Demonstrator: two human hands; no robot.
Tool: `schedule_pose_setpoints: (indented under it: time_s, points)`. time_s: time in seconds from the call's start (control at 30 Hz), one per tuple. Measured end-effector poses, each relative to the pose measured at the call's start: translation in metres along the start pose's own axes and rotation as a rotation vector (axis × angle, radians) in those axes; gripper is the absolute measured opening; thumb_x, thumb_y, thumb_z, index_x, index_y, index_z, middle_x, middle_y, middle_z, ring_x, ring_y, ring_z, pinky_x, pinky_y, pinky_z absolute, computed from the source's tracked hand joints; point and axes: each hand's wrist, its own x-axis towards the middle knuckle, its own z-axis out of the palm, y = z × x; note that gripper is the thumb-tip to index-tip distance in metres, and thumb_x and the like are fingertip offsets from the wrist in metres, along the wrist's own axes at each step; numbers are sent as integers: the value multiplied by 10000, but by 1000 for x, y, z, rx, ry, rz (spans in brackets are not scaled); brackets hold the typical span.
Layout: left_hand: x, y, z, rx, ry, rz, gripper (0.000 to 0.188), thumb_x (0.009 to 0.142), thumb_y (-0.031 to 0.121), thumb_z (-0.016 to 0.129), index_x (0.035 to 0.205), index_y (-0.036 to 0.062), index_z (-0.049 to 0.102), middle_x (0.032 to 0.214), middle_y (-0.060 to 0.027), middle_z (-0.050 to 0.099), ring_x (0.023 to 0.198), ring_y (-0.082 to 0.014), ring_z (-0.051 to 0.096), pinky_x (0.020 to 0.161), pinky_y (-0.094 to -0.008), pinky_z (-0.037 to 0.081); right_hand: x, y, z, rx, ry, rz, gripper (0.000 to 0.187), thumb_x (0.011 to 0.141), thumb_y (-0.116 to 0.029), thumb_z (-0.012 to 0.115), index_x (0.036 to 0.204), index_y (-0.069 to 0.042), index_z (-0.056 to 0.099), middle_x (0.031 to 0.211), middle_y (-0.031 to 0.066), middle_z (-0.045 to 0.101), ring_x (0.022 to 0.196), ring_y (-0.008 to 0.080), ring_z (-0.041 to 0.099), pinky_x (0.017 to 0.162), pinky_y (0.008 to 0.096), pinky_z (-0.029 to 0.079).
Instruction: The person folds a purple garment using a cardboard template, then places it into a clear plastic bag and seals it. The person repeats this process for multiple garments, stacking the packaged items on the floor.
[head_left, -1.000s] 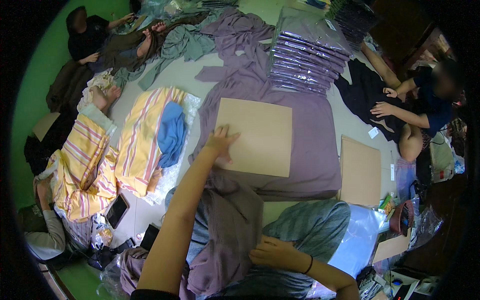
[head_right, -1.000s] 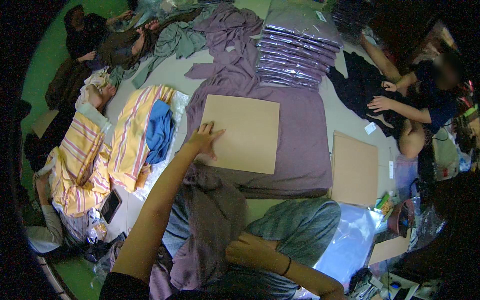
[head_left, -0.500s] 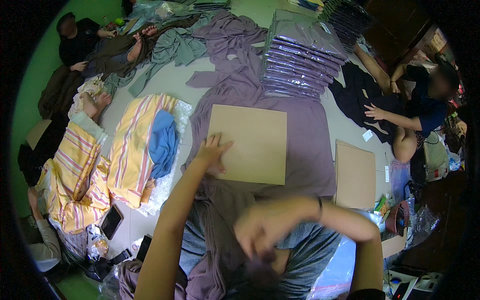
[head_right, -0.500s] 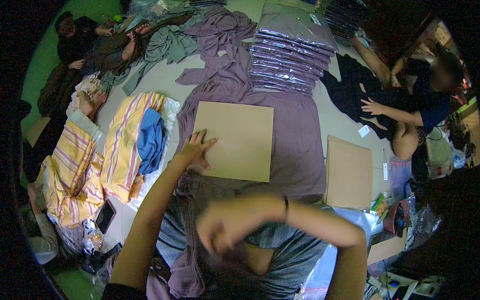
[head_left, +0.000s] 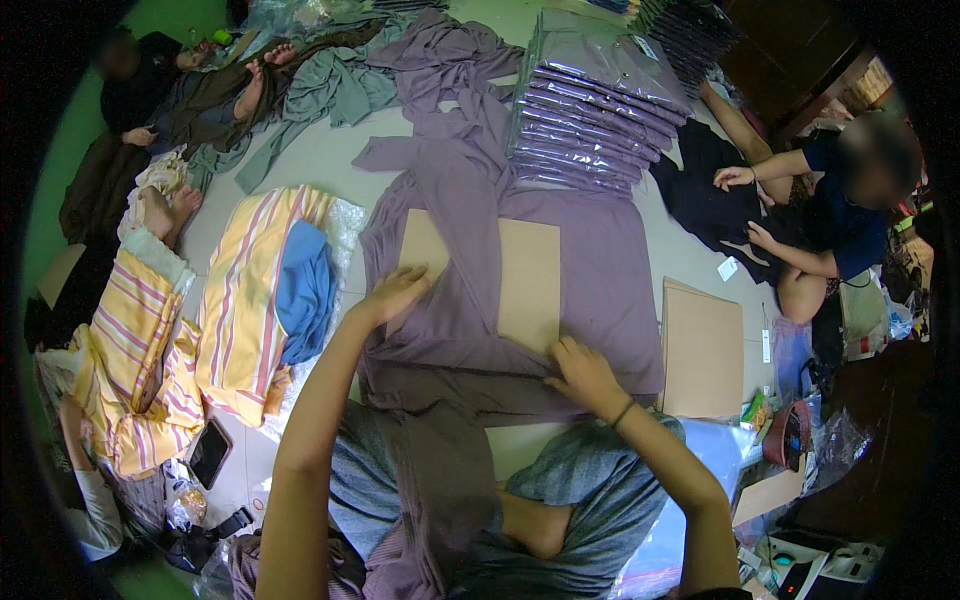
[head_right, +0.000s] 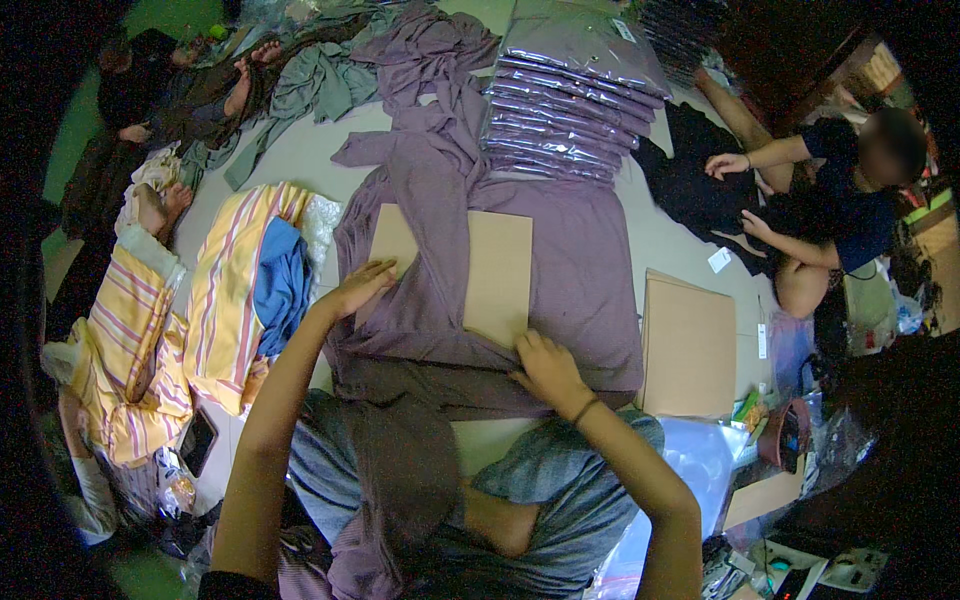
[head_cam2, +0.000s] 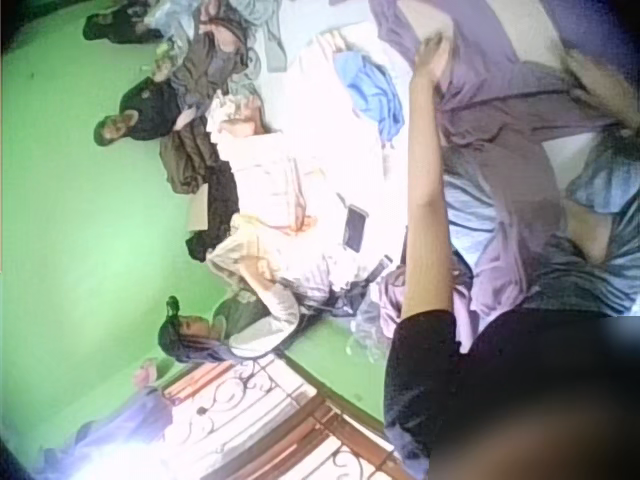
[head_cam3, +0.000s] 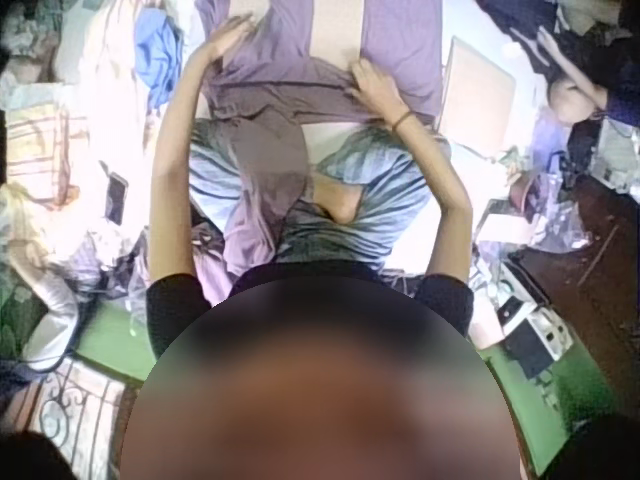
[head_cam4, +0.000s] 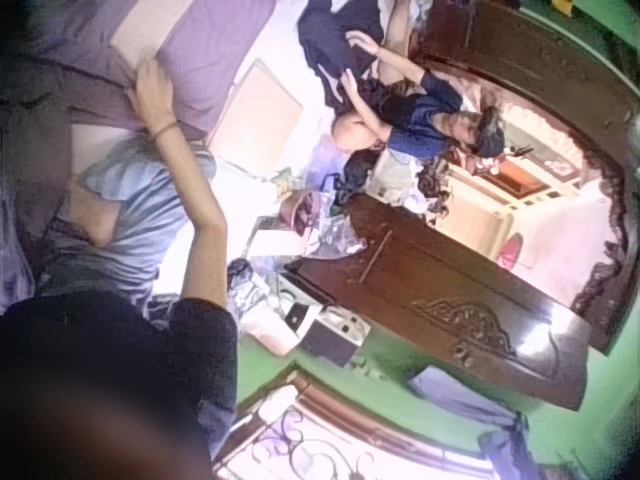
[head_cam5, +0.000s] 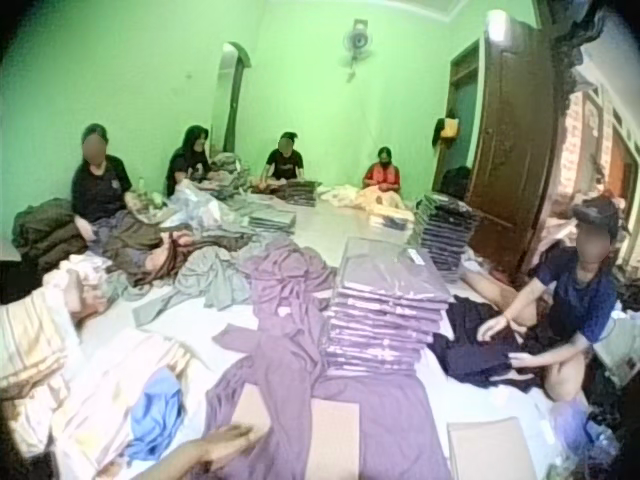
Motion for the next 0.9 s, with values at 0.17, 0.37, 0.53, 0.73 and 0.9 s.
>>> schedule_pose_setpoints:
  time_s: [0.17, 0.37, 0.53, 0.73, 0.9]
  points:
    - [-14, 16, 19, 347, 80, 24, 482, 785, 453, 431, 1125, 118, 499, 1387, -74, 74, 1279, -255, 32, 1008, -462, 74, -53, 57, 18, -368, -108, 194, 241, 705, -130, 518, 935, -73, 477, 872, 78, 514, 831, 242, 544, 664, 350, 456]
    - [-12, 3, 29, 489, 227, 99, 327, 761, 256, 502, 1046, 99, 538, 1365, -82, 166, 1251, -266, 166, 1000, -468, 133, -86, 158, -4, 184, 49, 398, 282, 649, -48, 542, 929, -55, 573, 897, 91, 587, 823, 217, 557, 694, 294, 433]
    - [-7, -7, 36, 402, 422, 264, 282, 710, 153, 534, 961, 25, 546, 1296, -101, 318, 1187, -295, 297, 996, -408, 203, -92, 190, -16, 1044, 161, 621, 285, 726, -153, 582, 954, 17, 569, 830, 43, 604, 747, 138, 540, 694, 252, 413]
    - [-9, -11, 34, 324, 462, 298, 281, 695, 111, 541, 943, -21, 543, 1273, -85, 357, 1160, -303, 336, 978, -369, 257, -78, 193, 4, 963, 350, 676, 333, 761, -267, 585, 926, 21, 565, 817, 64, 598, 714, 148, 529, 655, 258, 404]
    - [-10, -8, 26, 187, 403, 252, 276, 691, 91, 548, 943, -21, 558, 1258, -69, 380, 1164, -306, 329, 966, -361, 277, -54, 167, 21, 3, 291, 676, 309, 744, -168, 566, 997, -8, 488, 909, 141, 534, 784, 252, 530, 670, 320, 410]
